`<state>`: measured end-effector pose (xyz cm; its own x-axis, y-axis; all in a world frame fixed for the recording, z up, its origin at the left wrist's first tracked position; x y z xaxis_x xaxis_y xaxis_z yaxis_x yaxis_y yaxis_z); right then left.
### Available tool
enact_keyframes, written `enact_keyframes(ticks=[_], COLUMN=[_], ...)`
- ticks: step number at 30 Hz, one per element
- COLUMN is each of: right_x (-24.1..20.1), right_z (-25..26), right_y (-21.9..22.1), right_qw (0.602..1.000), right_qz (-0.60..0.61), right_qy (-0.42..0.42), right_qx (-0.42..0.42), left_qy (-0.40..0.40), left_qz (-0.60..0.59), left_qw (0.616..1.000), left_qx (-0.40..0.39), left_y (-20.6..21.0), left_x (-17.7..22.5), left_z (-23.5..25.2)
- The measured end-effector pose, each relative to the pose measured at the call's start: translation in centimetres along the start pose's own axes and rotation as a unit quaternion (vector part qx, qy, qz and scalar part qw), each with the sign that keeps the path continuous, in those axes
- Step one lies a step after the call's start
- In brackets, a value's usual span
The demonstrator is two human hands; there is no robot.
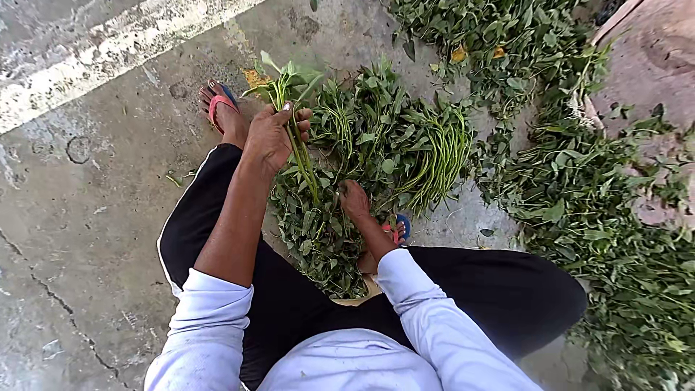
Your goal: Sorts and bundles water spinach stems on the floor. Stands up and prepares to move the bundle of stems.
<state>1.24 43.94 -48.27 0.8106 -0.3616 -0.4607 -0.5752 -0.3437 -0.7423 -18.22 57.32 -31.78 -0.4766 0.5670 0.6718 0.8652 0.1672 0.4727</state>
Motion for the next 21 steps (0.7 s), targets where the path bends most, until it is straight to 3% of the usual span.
enact_keyframes(ticks=[3,5,8,12,16,21], right_x=[1.7,1.4,-0.5,-2.5,-4.2,-6.6], right_z=[1.8,2.0,1.6,0.7,-0.2,-2.0], right_y=[3.1,3.5,0.6,-5.3,-9.2,-10.5], right_qw=[0.991,0.991,1.0,0.98,0.963,0.942], right_qz=[-0.028,-0.053,0.03,0.14,0.133,0.145], right_qy=[0.059,0.05,0.003,-0.06,-0.083,-0.125], right_qx=[-0.118,-0.113,-0.002,0.126,0.221,0.275], left_qy=[0.002,0.023,0.057,0.054,0.046,0.023], left_qz=[0.0,0.012,0.034,0.054,0.061,0.133], left_qw=[1.0,1.0,0.998,0.997,0.997,0.991], left_qx=[-0.012,-0.014,-0.004,0.008,0.019,0.003], left_y=[0.2,0.3,0.1,0.0,0.4,1.8], left_x=[0.2,0.8,1.4,0.5,-1.3,-5.2], left_z=[-0.1,-0.2,0.0,0.4,0.4,-0.5])
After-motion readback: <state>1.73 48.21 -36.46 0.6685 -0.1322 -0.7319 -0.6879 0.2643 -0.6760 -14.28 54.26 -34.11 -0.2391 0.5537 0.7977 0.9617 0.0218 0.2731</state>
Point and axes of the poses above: each hand's wrist, its own z-axis towards the middle knuckle, its own y-axis out of the palm, x = y × z, the point moved 8 cm from there along z, towards the middle knuckle, and after that the axes turned 2 degrees about -z, right-handed, at the moved point
